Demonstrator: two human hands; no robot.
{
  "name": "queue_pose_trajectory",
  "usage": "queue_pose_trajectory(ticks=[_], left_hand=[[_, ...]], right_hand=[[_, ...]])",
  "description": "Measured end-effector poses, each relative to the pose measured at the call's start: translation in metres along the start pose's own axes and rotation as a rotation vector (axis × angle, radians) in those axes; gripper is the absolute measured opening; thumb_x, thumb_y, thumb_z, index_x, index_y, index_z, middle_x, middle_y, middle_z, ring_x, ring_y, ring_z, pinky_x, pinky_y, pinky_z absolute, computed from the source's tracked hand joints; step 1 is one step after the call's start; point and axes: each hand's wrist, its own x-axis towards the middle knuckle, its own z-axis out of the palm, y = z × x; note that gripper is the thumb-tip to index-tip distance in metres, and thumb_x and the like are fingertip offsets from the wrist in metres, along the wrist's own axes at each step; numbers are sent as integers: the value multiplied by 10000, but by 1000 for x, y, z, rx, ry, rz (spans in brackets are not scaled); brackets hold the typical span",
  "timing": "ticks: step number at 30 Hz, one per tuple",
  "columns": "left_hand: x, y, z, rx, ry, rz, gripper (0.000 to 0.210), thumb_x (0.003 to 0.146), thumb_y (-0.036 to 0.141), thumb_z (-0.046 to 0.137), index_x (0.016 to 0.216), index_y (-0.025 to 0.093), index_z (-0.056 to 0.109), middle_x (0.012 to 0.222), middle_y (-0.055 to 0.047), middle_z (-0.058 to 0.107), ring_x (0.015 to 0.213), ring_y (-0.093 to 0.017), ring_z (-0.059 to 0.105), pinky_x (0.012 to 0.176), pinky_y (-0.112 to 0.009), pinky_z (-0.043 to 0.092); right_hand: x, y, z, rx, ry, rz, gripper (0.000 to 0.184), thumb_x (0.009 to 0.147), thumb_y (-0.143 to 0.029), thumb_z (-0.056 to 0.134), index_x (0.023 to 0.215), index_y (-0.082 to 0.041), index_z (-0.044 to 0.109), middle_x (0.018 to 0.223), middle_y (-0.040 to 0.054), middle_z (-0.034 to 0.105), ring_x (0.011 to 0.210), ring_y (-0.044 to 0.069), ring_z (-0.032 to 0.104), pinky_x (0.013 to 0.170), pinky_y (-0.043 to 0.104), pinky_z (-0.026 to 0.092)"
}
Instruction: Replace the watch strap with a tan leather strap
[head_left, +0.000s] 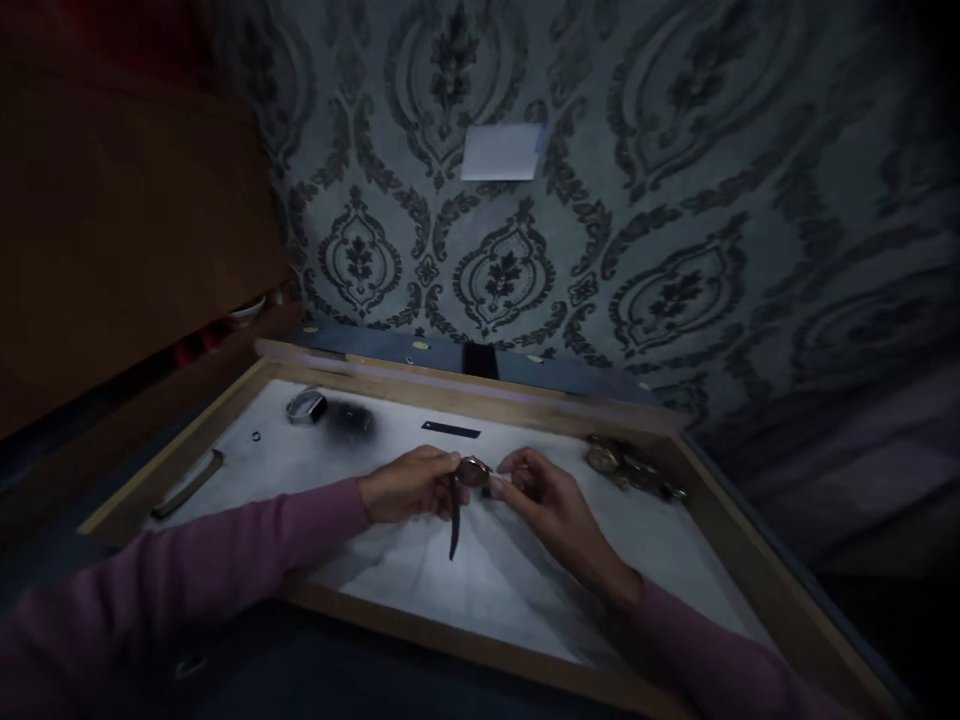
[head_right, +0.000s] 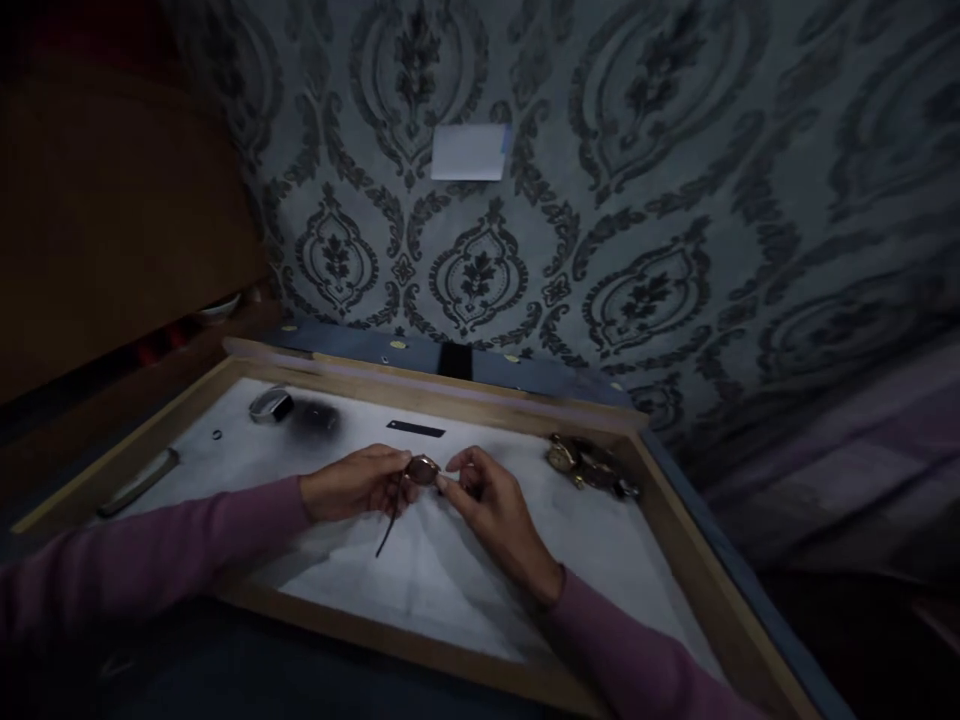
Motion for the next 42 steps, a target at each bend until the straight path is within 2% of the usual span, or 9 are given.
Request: queue_pose_trajectory(ticks=[3,6,10,16,21,29,31,36,42], left_hand=[[-1,1,2,-26,-41,-33,463,738,507,739,919,86,673,683,-42,633,559,-104,543,556,-240,408],[-2,1,3,-41,-52,-45,400,795,467,704,911,87,659,693,-55,640,581,-112,556,565,-241,410],[-2,1,3,-61,-87,-86,365,816,448,687,892,95,640,700,-59,647,574,-111,561,563,-238,404],[-1,1,7,-86,-88,-96,322,832,426,667,872,113,604,684,-57,646,540,-112,557,541,-237,394],[-2,0,10,-44,-71,-90,330,872,436,610,843,107,601,672,-56,635,521,-102,543,532,-237,388],[-2,1,11,-35,-73,-93,303,897,408,587,884,106,609,669,-49,636,533,-106,540,539,-241,386],[-2,1,11,-26,-79,-80,297,892,404,592,885,108,614,668,-50,637,539,-110,544,541,-241,390],[-5,1,13,36,-83,-76,335,868,437,607,815,107,620,672,-62,645,547,-117,553,550,-247,425],[-4,0,9,16,-134,-105,437,880,537,576,823,105,610,730,-87,678,575,-126,596,592,-255,472]], right_hand=[[1,7,-1,86,-88,42,338,820,-502,666,906,-183,593,553,-74,408,499,104,362,472,223,280],[3,8,0,184,-161,10,338,830,-504,661,819,-168,628,658,-12,567,599,125,496,557,240,379],[6,7,-3,267,-215,47,353,830,-514,658,785,-165,635,734,23,634,693,155,557,646,268,415],[5,5,-7,356,-230,99,389,821,-552,660,775,-169,610,695,-1,573,665,136,505,635,261,381],[4,8,-7,348,-257,112,416,862,-549,609,717,-162,568,544,-64,391,486,80,291,473,236,215],[3,10,-4,368,-245,99,468,911,-565,525,642,-185,481,500,-76,356,461,78,253,455,240,192],[2,8,-5,356,-236,93,468,902,-573,536,648,-181,507,513,-69,380,474,80,291,469,236,233],[3,4,-5,334,-224,105,361,760,-511,740,748,-171,621,687,-13,597,640,117,503,605,245,389],[4,5,-5,354,-199,133,331,715,-442,784,691,-167,601,669,-15,591,635,115,501,613,246,389]])
